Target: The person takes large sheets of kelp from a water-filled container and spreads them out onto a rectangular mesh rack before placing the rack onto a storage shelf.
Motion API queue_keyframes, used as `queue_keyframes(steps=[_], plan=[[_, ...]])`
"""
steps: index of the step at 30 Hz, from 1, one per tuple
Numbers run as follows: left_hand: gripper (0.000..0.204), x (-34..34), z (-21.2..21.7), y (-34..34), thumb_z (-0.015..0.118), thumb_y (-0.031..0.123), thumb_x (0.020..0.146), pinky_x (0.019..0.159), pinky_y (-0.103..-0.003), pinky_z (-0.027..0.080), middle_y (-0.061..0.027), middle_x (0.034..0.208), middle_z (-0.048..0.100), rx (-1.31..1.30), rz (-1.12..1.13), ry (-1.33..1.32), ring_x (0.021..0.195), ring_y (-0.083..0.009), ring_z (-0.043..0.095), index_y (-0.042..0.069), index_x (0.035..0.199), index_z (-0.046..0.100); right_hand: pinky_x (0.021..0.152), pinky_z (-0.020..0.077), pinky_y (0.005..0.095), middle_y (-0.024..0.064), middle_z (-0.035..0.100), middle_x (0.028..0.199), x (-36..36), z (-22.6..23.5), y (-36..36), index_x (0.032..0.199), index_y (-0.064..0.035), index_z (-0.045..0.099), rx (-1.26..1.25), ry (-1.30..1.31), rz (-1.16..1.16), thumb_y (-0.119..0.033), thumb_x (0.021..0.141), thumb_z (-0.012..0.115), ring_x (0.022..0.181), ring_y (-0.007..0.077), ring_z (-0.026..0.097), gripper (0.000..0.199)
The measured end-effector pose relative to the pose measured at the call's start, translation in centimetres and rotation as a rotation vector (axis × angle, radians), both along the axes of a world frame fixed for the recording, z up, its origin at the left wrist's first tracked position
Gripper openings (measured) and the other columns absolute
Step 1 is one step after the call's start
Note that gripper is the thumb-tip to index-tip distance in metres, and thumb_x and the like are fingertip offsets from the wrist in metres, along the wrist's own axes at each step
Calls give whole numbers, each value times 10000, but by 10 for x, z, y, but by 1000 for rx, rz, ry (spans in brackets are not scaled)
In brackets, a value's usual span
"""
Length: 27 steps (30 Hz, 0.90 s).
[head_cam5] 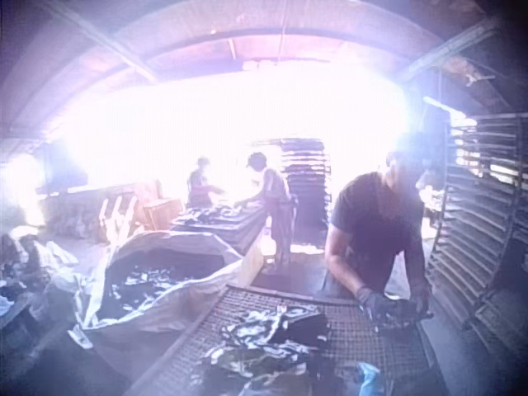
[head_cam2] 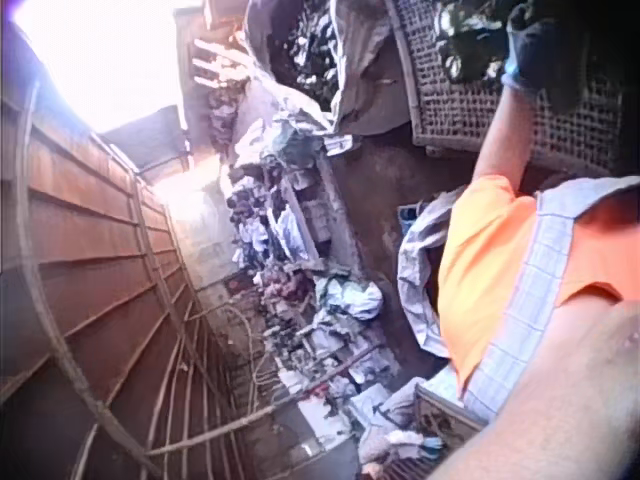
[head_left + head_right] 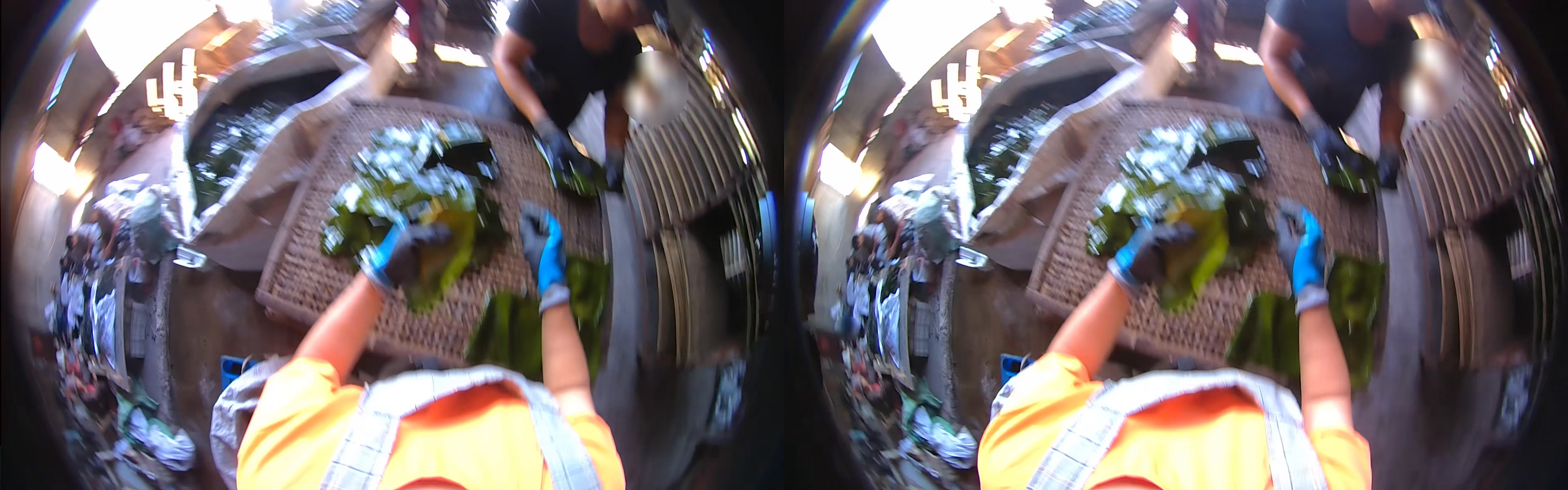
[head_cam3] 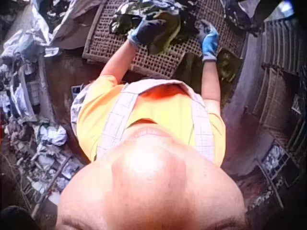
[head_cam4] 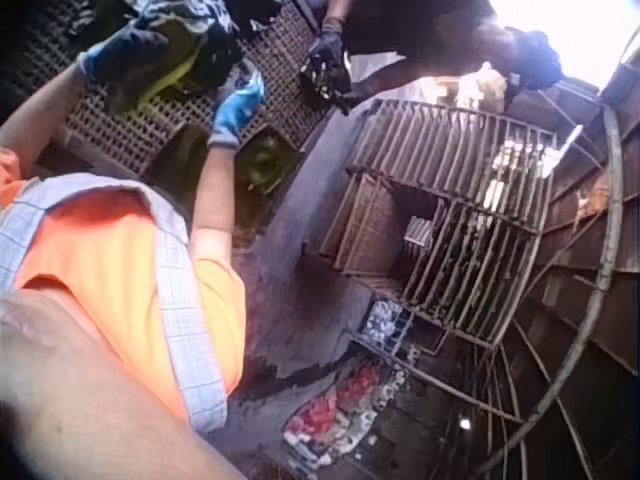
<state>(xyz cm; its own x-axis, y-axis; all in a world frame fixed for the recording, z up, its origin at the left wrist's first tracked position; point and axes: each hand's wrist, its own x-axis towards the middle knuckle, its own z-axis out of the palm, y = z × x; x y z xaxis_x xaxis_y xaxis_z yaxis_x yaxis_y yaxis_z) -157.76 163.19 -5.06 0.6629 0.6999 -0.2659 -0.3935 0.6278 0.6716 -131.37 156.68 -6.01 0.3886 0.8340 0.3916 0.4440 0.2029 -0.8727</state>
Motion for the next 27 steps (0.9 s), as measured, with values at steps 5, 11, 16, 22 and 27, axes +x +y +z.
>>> queue_keyframes(steps=[5,11,16,22,27], plan=[[303,40,55,-17,647,78,816,817,-314,502,-39,995,631,183,-157,-209,883,-154,611,38,1106,567,905,426,240,57,558,1196,-27,75,-49,1306,-13,446,-156,494,534,-54,912,530,1050,92,512,405],[314,119,-13,0,603,23,869,711,-247,498,-64,1038,619,418,41,68,842,-116,583,23,1176,537,881,487,300,58,662,1023,14,-3,-83,1157,-10,595,-12,1075,500,-78,897,547,951,154,621,273],[408,130,-6,-40,603,201,909,836,-252,473,-45,1111,598,429,60,285,919,-121,579,35,1268,500,923,476,341,78,624,1137,88,-46,-139,1205,-33,566,-40,1135,165,-70,917,471,1040,196,598,305],[469,164,-46,-121,550,179,918,856,-279,459,-40,1075,602,288,-382,-120,992,-144,556,38,1340,403,944,462,343,114,573,1202,68,-27,-148,1199,-10,551,-135,941,136,-165,984,407,1124,196,544,301],[254,194,-55,-104,556,137,912,727,-246,485,4,933,616,211,-239,49,814,-95,574,54,1152,545,903,486,337,71,647,1059,106,-84,-120,1159,7,568,39,-109,39,-114,949,456,993,186,613,267]])
